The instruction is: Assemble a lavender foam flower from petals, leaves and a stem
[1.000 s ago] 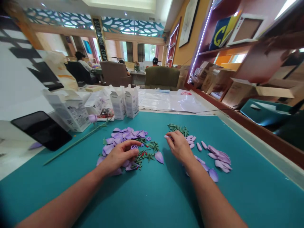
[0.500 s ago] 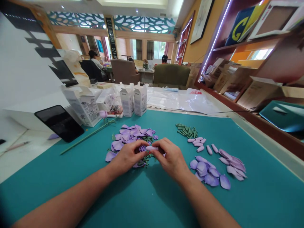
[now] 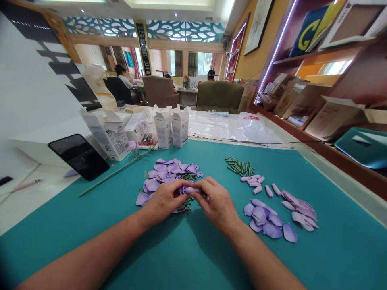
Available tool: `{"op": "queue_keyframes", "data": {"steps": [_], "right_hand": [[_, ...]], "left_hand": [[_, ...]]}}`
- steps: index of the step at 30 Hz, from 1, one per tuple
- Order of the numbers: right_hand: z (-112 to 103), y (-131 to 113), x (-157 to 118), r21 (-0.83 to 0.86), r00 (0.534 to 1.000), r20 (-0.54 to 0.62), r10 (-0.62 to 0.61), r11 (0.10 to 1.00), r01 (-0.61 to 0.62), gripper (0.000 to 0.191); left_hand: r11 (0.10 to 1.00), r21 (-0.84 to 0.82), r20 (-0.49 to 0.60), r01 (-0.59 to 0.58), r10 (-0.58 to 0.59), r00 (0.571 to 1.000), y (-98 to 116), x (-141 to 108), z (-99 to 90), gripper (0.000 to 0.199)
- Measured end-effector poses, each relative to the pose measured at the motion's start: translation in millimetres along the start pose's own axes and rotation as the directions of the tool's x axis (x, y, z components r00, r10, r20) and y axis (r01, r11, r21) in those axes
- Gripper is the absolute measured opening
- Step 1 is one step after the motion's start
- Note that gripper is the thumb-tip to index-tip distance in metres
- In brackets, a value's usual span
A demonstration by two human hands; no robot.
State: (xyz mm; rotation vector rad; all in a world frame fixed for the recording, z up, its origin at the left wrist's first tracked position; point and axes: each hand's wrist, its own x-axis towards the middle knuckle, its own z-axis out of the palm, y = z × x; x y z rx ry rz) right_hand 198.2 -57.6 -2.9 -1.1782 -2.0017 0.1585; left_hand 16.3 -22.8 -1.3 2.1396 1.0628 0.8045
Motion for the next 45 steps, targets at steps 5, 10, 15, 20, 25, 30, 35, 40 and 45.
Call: {"op": "queue_keyframes", "data": {"steps": [5,10,15,20,25,30,35,40,45], "right_hand": [[0.2,0.6,-0.1,-0.005,1.0,0.009,-0.007,1.0,0.007,0.017],[-0.2,1.3,-0.3,-0.004,1.0,0.029,0.006,1.0,-0.006,0.018],[0.5,1.8,-0.6,-0.017,0.999,0.033,0.004,1.0,-0.003,0.018],[0.4,-0.7,-0.4,-0.036,1.0,0.03,-0.006,0.999,0.007,0.017],[2.5,-2.5,-1.3,-0.058,0.999,0.022,-0.034,0.998,0.035,0.018],[6.0,-2.4,-2.4,-0.066,0.999,0.012,-0.037,0.997,0.038,0.016],[7.2,-2.0,-3.1,-0.054,0.999,0.02,-0.027,0.998,0.028,0.015],[8.5,-2.9,-2.6,-0.043,1.0,0.021,0.007,0.999,-0.006,0.015],[9.9,-7.9,-1.2,-0.024,1.0,-0.017,0.015,1.0,-0.016,0.014]], "left_hand": [[1.0,0.003,0.02,-0.008,0.008,1.0,2.2,-0.8,-0.9,0.024],[1.0,0.019,0.028,-0.01,0.009,1.0,3.2,-1.4,-1.0,0.023],[0.999,0.039,0.02,-0.029,0.028,0.999,1.9,-2.1,0.4,0.021],[0.996,0.075,0.014,-0.038,0.037,0.999,1.9,-2.7,1.5,0.021],[0.995,0.095,0.003,-0.04,0.04,0.999,0.7,-3.2,3.4,0.02],[0.995,0.103,-0.001,-0.015,0.015,1.0,0.9,-4.1,4.1,0.021],[0.997,0.068,-0.017,-0.03,0.031,0.999,2.8,-5.5,3.5,0.027],[0.995,0.084,-0.002,-0.045,0.045,0.999,2.3,-4.5,2.9,0.027],[0.992,0.11,0.026,-0.055,0.052,0.998,1.0,-2.4,1.3,0.032]]}}
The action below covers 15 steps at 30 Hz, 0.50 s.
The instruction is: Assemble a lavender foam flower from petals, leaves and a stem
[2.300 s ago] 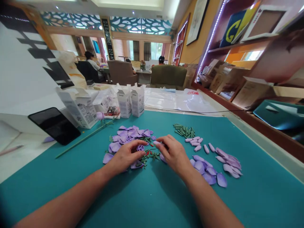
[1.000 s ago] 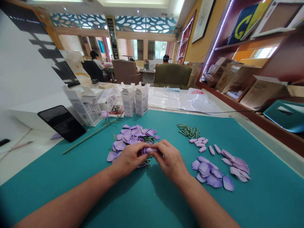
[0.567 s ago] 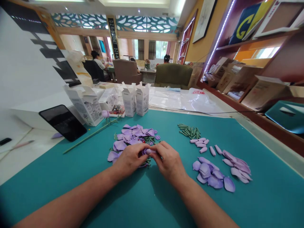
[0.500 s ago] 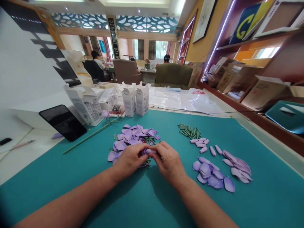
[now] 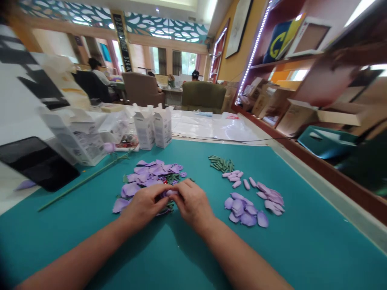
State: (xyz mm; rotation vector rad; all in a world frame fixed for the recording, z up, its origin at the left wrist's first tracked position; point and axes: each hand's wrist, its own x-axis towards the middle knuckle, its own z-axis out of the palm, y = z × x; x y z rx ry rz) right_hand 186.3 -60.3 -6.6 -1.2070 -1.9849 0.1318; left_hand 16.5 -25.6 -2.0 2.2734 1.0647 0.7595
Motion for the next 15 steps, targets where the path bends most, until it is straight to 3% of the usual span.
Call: {"op": "queue_keyframes", "data": {"steps": [5,9,13,15], "right_hand": [[-7.0,0.1,5.5,0.008,0.999,0.038,0.003,1.0,-0.003,0.014],[-26.8,6.0,11.8,0.031,0.999,0.038,0.018,0.999,-0.02,0.017],[-58.6,29.0,15.0,-0.085,0.983,-0.111,0.146,0.984,-0.156,0.022],[-78.2,47.1,13.5,-0.158,0.934,-0.221,0.28,0.935,-0.318,0.022]], "left_hand": [[1.0,0.026,0.0,0.016,-0.016,1.0,-1.3,4.9,-1.5,0.036],[0.998,0.039,-0.011,0.047,-0.047,0.999,-6.0,6.3,-0.5,0.041],[0.996,0.055,-0.047,0.077,-0.074,0.996,-14.5,7.1,-0.1,0.045],[0.994,0.057,-0.041,0.089,-0.087,0.995,-16.5,7.5,-0.9,0.046]]}}
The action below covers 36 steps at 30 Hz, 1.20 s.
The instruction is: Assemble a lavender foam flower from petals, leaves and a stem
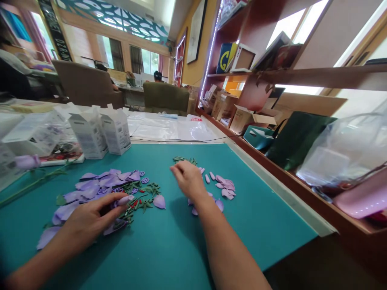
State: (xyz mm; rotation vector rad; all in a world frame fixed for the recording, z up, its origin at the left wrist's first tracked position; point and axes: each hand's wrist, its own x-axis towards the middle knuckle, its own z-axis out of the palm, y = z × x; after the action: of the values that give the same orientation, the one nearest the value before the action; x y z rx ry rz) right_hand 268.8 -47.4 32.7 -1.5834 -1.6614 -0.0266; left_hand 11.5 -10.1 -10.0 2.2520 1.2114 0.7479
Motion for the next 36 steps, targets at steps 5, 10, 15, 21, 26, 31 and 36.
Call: {"op": "queue_keyframes", "data": {"steps": [5,10,15,21,26,31,36], "right_hand": [[-40.5,54.4,7.9,-0.187,0.933,-0.153,0.326,0.917,-0.351,0.024],[-60.0,81.6,1.8,-0.25,0.891,-0.071,0.448,0.857,-0.451,0.021],[-56.2,74.3,-2.7,-0.319,0.838,0.258,0.48,0.862,-0.395,0.012],[-55.7,58.4,-0.8,-0.429,0.711,0.492,0.503,0.851,-0.305,0.014],[-52.7,50.0,-0.5,-0.519,0.635,0.553,0.54,0.819,-0.244,0.028],[-42.8,42.8,-0.6,-0.607,0.584,0.548,0.599,0.765,-0.215,0.038],[-38.8,36.5,-0.3,-0.625,0.574,0.552,0.606,0.756,-0.197,0.033]], "left_hand": [[0.999,-0.026,0.017,0.019,-0.018,1.0,2.9,-0.6,-2.2,0.046],[0.998,-0.046,0.028,0.036,-0.035,0.999,5.1,0.1,-2.3,0.045],[0.995,-0.083,0.029,0.058,-0.056,0.998,5.9,0.1,-2.7,0.046],[0.99,-0.117,-0.006,0.081,-0.083,0.997,14.2,-2.7,-2.3,0.05],[0.983,-0.16,-0.054,0.091,-0.101,0.993,19.0,-5.1,-0.2,0.049],[0.987,-0.143,-0.042,0.078,-0.084,0.996,13.8,-3.4,-0.1,0.047],[0.99,-0.118,0.054,0.081,-0.075,0.996,9.2,0.0,-3.0,0.047]]}}
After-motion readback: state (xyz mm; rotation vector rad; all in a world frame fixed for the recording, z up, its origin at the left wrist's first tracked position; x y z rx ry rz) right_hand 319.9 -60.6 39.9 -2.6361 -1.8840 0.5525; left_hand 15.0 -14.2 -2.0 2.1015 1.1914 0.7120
